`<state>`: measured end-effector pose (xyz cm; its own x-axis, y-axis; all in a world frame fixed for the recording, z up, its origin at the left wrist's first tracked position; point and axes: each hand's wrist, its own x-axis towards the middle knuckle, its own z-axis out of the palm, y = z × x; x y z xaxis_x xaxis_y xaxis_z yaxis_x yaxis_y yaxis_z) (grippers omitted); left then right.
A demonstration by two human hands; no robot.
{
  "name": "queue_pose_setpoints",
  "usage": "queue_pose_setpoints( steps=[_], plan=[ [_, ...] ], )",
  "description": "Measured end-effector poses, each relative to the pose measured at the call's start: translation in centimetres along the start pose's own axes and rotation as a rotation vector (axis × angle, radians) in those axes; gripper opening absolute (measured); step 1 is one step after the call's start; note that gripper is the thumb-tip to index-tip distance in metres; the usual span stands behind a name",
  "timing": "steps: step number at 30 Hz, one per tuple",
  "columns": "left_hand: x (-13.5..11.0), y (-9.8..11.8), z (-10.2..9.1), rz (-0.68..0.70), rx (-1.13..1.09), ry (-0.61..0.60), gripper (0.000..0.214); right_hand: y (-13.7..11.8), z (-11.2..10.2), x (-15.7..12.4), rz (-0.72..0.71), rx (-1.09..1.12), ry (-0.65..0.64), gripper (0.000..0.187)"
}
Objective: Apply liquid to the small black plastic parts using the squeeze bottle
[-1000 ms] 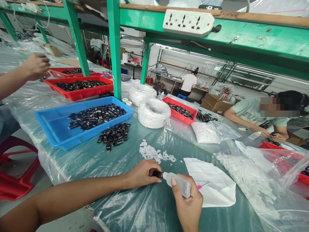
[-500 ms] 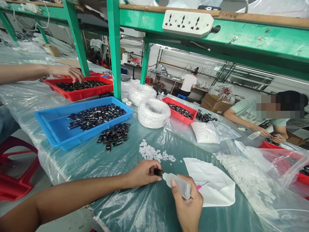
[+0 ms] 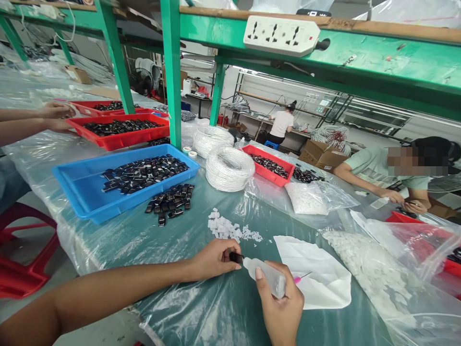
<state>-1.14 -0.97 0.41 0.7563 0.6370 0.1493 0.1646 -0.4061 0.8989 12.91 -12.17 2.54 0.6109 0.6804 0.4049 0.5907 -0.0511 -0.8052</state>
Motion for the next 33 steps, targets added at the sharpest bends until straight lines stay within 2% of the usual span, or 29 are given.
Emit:
queue_pose_setpoints(
  steps=[8, 18, 33],
  plan=[
    [0.0, -0.1, -0.01, -0.002, -0.02, -0.036, 0.023, -0.15, 0.25, -0.01, 0.03, 0.07, 0.008, 0.043],
    [-0.02, -0.26, 0.12, 0.028, -0.018, -0.022, 0.02, -0.46, 0.12, 0.16, 0.141, 0.224, -0.059, 0.037],
    [-0.1, 0.04, 0.0, 0.103, 0.023, -0.03, 0.029, -0.59, 0.07, 0.43, 0.205, 0.216, -0.025, 0.037]
  ],
)
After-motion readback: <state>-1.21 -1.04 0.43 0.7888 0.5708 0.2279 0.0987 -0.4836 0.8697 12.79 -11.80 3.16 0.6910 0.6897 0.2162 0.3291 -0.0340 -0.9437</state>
